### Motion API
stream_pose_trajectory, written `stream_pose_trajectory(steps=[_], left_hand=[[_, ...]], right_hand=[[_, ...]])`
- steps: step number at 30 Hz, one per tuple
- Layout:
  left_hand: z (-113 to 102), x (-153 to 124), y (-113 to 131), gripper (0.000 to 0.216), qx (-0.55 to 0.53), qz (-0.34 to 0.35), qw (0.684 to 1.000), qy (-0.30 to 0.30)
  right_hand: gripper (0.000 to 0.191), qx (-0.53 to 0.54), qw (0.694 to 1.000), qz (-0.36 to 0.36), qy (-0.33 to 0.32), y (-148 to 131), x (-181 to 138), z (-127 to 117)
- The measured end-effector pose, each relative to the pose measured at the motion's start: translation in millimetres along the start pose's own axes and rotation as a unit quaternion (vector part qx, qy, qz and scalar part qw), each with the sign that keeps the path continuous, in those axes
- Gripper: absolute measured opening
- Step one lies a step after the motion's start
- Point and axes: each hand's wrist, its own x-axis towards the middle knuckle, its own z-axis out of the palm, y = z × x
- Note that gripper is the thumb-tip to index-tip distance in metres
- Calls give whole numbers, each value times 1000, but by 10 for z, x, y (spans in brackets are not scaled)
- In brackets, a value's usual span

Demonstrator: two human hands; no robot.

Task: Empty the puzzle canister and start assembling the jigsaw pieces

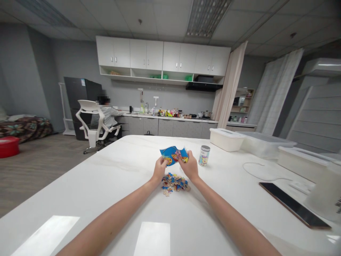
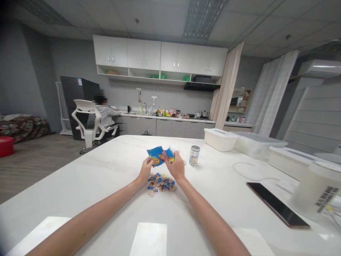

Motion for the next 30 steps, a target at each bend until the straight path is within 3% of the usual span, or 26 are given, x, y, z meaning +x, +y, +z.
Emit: stream_pose_trajectory(steps=[4, 7, 11, 16, 18, 21, 24, 30], left_hand=[[37, -26, 23, 23, 25, 14, 999, -15], [57, -53, 22, 31, 51, 19, 998, -34], [31, -38, -37, 39, 88, 13, 996, -27], [-36, 47, -140, 38, 124, -5, 992, 5], [-51, 67, -158, 37, 132, -8, 991, 14], [-59, 69, -155, 36, 140, -14, 990, 16], [-59, 56, -137, 35, 147, -20, 989, 13], [-49, 46, -114, 33, 152, -27, 988, 9]], right_hand=[[29, 50, 996, -12, -72, -11, 59, -302], [34, 118, 981, 45, -150, 75, 79, -625], [52, 207, 937, 175, -222, 316, 96, -1101], [50, 214, 850, 273, -396, 593, 18, -1442], [52, 181, 850, 295, -397, 680, -15, -1435], [58, 39, 889, 314, -331, 832, -29, -1354], [60, -103, 910, 279, -291, 1006, -15, -1306], [68, -199, 902, 265, -276, 1220, -12, -1328]])
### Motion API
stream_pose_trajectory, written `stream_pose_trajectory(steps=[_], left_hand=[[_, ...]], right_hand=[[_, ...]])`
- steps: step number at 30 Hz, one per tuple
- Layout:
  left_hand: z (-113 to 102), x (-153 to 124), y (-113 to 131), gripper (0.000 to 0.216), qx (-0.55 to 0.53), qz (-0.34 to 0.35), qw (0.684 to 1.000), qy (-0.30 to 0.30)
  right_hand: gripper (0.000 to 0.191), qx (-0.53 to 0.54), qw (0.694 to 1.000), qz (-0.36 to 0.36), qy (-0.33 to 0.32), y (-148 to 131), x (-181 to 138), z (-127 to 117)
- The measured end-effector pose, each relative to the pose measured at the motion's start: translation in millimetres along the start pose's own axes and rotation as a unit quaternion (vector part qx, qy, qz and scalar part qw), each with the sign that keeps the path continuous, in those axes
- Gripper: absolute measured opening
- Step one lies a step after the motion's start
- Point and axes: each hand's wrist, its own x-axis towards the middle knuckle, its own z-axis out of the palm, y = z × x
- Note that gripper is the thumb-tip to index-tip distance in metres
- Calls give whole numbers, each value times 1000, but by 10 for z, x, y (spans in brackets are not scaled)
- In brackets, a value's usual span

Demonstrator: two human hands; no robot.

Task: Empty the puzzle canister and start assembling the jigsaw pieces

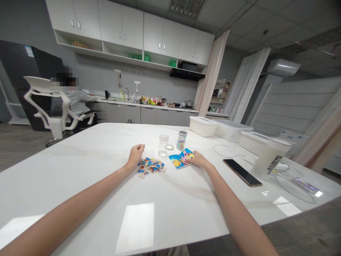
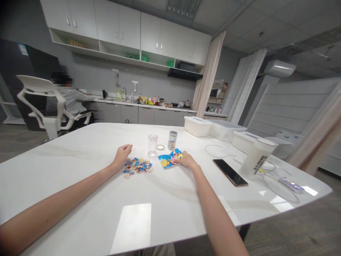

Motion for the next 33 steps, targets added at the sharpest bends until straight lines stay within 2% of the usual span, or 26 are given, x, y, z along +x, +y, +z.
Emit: stream_pose_trajectory(steps=[3, 6, 9, 14, 22, 24, 26, 28, 30, 33], left_hand=[[5, -1, 7, 32, 1, -4, 1000, -1], [9, -4, 17, 32, 2, -7, 1000, -2], [12, -7, 33, 32, 2, -8, 1000, -2], [14, -8, 41, 31, 2, -11, 1000, -6], [24, 5, 14, 31, 8, -14, 1000, -11], [24, 4, 17, 31, 9, -14, 1000, -12], [24, 2, 21, 31, 10, -13, 1000, -10], [23, 0, 24, 31, 11, -13, 1000, -11], [22, -5, 29, 30, 13, -14, 1000, -14], [22, -11, 38, 30, 15, -16, 1000, -15]], right_hand=[[74, -32, 999, -2, 16, 14, -1, 13], [76, -73, 996, -5, 60, 7, -22, 23], [62, -103, 988, -53, 106, -23, -52, 30], [24, -84, 981, -136, 107, -148, -84, 74], [24, -49, 969, -206, 131, -298, -107, 59], [32, -46, 963, -241, 110, -315, -130, 60], [44, -78, 965, -248, 40, -331, -165, 95], [55, -141, 965, -212, -53, -350, -208, 152], [61, -191, 960, -174, -111, -371, -248, 205], [62, -205, 958, -161, -116, -400, -290, 234]])
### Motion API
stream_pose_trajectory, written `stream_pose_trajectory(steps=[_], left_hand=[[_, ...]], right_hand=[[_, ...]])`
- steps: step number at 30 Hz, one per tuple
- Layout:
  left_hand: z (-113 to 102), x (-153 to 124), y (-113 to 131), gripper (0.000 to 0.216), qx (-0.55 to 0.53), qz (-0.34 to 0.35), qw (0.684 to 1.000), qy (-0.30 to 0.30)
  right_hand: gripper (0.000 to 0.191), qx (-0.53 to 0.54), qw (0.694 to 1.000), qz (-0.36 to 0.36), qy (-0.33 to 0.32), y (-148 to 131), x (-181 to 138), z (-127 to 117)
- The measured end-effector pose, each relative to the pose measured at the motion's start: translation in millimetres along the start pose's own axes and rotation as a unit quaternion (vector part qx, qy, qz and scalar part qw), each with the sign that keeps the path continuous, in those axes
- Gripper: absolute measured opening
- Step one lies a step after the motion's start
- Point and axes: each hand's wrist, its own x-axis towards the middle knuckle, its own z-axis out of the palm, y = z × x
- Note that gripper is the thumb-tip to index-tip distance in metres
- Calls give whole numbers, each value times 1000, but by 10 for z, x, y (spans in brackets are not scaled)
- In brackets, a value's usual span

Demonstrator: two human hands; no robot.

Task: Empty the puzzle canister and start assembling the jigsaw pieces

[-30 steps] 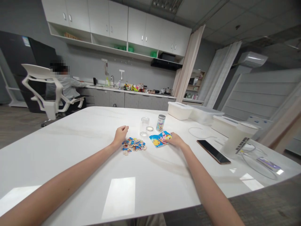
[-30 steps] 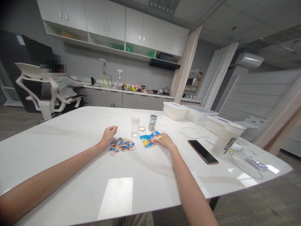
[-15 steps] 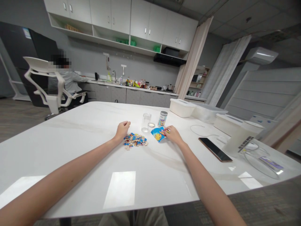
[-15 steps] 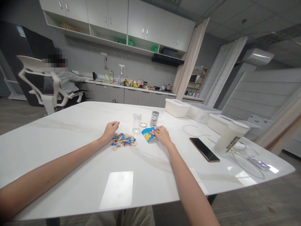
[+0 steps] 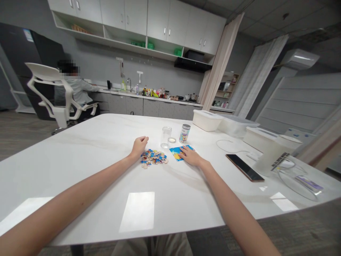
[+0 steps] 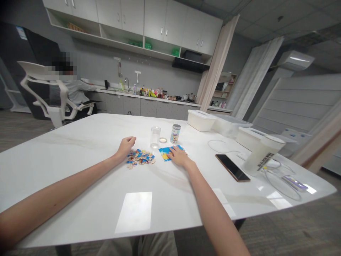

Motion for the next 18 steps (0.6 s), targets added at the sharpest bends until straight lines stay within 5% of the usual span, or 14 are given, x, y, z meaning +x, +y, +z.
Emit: stream_pose_trajectory(steps=[8, 13, 18], left_hand=[[-9, -11, 20, 30, 5, -4, 1000, -3], [-12, -20, 23, 30, 6, -4, 1000, -5], [-6, -18, 19, 30, 6, -6, 1000, -4]], right_hand=[[57, 47, 993, 1, 107, -20, 4, -50], [59, 24, 1000, 5, 7, -11, 7, -16], [58, 30, 1000, -4, -1, 11, -4, -24]])
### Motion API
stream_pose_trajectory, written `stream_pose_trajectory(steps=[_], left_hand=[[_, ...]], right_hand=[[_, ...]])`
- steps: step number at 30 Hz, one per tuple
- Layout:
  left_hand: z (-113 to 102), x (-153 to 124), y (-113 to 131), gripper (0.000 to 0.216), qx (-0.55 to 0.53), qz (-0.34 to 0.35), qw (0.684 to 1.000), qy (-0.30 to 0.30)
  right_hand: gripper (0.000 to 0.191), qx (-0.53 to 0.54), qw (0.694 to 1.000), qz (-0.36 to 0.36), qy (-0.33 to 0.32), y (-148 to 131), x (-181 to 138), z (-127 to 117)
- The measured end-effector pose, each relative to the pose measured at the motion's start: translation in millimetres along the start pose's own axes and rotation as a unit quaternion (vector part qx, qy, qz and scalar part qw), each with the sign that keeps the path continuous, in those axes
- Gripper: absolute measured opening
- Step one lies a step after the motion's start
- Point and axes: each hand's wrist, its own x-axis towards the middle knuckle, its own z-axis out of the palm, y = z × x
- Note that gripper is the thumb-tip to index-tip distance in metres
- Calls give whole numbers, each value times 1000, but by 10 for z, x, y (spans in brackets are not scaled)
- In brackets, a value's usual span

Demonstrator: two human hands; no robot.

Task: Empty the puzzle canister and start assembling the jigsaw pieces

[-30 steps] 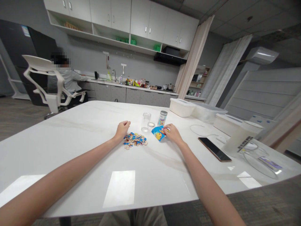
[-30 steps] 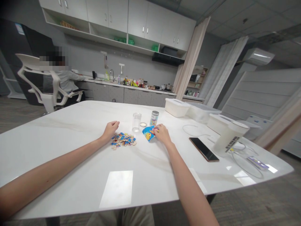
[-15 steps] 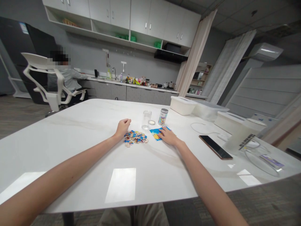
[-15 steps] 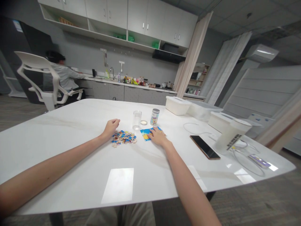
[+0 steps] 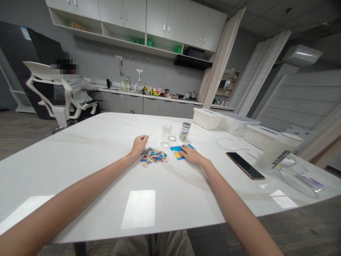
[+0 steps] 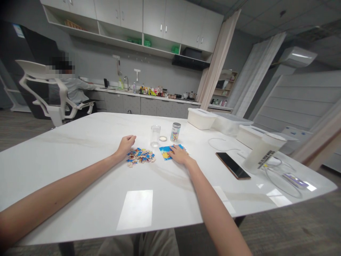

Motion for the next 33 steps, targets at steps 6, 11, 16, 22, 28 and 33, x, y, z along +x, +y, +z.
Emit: stream_pose_trajectory(steps=[6, 11, 16, 22, 28, 33], left_hand=[[6, 13, -14, 30, 0, 3, 1000, -1], [8, 17, -31, 30, -2, 2, 1000, 1], [4, 10, -23, 30, -5, 6, 1000, 3], [6, -6, 26, 28, -6, 2, 1000, 0], [30, 19, -23, 25, 5, -19, 1000, -15], [17, 54, -13, 26, 24, -29, 996, -78]], right_hand=[[57, 15, 995, -2, 101, -22, 16, -18], [60, -7, 1000, 2, 2, -34, 25, 21], [61, -13, 1000, -3, -13, -24, 28, 31], [45, -17, 996, -30, 77, -61, -20, -8], [39, 9, 956, -171, 237, -178, -38, -106], [37, 24, 927, -281, 248, -485, -93, -64]])
